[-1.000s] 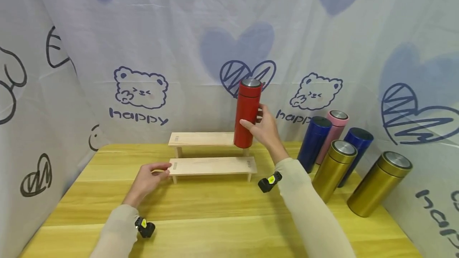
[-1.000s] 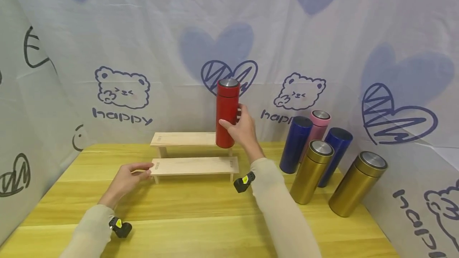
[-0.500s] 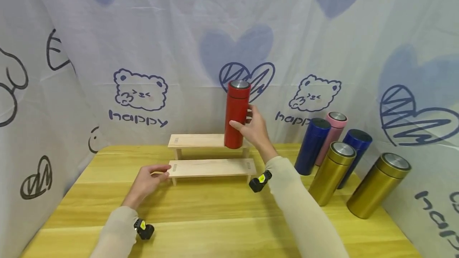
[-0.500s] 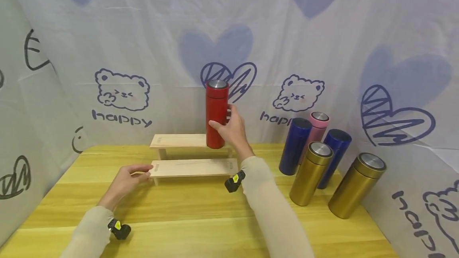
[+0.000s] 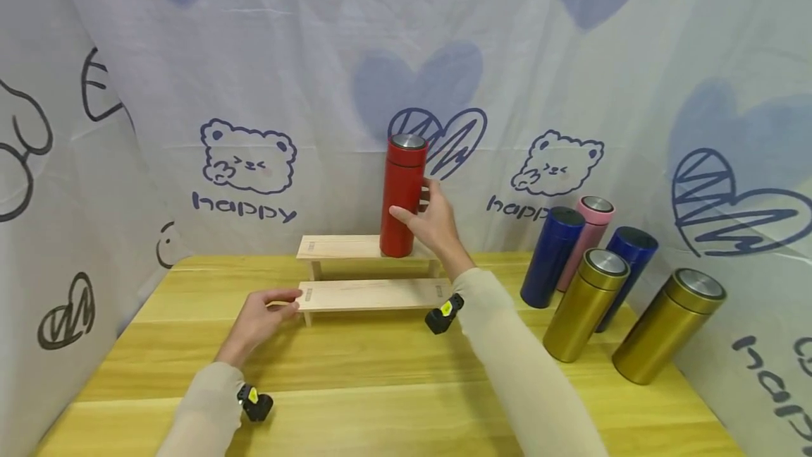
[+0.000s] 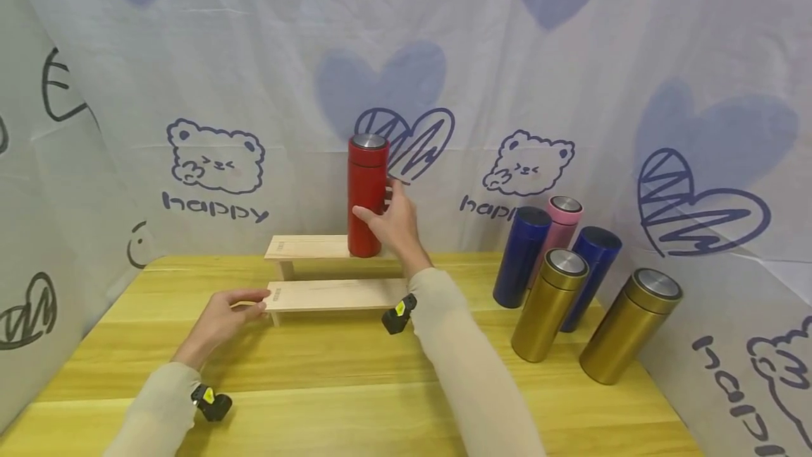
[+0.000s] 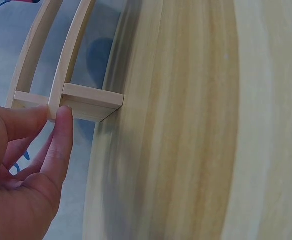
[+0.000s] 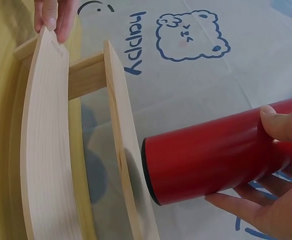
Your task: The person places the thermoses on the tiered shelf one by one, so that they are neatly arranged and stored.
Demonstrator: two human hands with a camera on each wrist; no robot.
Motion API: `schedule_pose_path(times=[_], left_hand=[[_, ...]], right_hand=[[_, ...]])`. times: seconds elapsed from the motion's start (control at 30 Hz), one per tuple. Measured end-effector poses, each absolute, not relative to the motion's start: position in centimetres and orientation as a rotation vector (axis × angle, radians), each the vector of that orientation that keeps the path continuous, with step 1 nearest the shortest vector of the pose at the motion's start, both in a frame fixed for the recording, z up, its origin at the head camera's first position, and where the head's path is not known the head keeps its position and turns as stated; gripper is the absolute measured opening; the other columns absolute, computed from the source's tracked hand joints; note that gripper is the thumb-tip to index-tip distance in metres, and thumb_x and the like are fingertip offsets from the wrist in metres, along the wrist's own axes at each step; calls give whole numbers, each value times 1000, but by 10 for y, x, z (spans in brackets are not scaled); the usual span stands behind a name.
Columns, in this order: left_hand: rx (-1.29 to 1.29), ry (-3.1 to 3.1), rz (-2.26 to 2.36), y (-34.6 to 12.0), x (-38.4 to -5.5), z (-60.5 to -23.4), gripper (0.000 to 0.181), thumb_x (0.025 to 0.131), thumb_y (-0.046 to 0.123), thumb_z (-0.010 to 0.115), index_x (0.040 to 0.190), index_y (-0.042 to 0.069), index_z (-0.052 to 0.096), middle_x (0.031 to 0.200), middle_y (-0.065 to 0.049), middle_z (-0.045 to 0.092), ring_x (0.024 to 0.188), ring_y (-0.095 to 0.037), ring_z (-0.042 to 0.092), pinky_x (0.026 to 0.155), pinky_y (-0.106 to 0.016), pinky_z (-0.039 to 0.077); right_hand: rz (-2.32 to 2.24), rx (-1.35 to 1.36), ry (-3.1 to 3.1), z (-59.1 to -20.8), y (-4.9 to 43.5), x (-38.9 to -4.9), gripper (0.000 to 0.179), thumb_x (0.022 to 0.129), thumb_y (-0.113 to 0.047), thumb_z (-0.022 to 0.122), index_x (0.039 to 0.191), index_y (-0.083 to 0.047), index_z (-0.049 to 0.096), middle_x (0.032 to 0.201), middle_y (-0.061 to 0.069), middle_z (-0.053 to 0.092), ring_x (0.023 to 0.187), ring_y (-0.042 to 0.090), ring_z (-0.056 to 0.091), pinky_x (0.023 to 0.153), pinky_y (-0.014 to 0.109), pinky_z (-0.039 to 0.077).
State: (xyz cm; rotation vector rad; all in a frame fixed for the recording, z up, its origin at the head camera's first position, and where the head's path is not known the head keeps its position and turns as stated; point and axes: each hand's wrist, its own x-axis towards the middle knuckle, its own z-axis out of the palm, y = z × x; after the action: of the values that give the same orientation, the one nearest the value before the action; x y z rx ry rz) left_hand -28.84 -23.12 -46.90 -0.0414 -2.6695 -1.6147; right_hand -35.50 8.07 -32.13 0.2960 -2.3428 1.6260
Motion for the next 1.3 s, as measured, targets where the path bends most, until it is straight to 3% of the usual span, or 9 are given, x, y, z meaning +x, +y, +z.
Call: schedule_pose_path(times=[0.3,0.6,1.3], left_hand=[[-17,-2663,-1633,-230,-289,-468,34,101,4,62,135,-3,65,139,-28,62,103,-22,74,89,-30,59],[-5,-2677,-1633,-230,-290,-468,35,101,5,62,135,-3,65,140,-28,62,103,-22,74,85,-23,57],[1,-2688,-1637,-230,-286,-468,36,102,8,63,137,-1,64,141,-27,61,106,-25,74,89,-29,58]], right_hand=[[1640,319,-2324,-318,65,-359,72,89,-15,79,150,-4,43,136,20,61,123,36,61,106,49,53],[1633,308,-2355,-317,48,-360,69,90,-16,80,148,-8,45,138,17,62,123,35,62,106,47,54],[1647,345,-2370,-321,10,-364,71,87,-13,82,148,-5,46,134,19,64,119,34,65,104,44,55]])
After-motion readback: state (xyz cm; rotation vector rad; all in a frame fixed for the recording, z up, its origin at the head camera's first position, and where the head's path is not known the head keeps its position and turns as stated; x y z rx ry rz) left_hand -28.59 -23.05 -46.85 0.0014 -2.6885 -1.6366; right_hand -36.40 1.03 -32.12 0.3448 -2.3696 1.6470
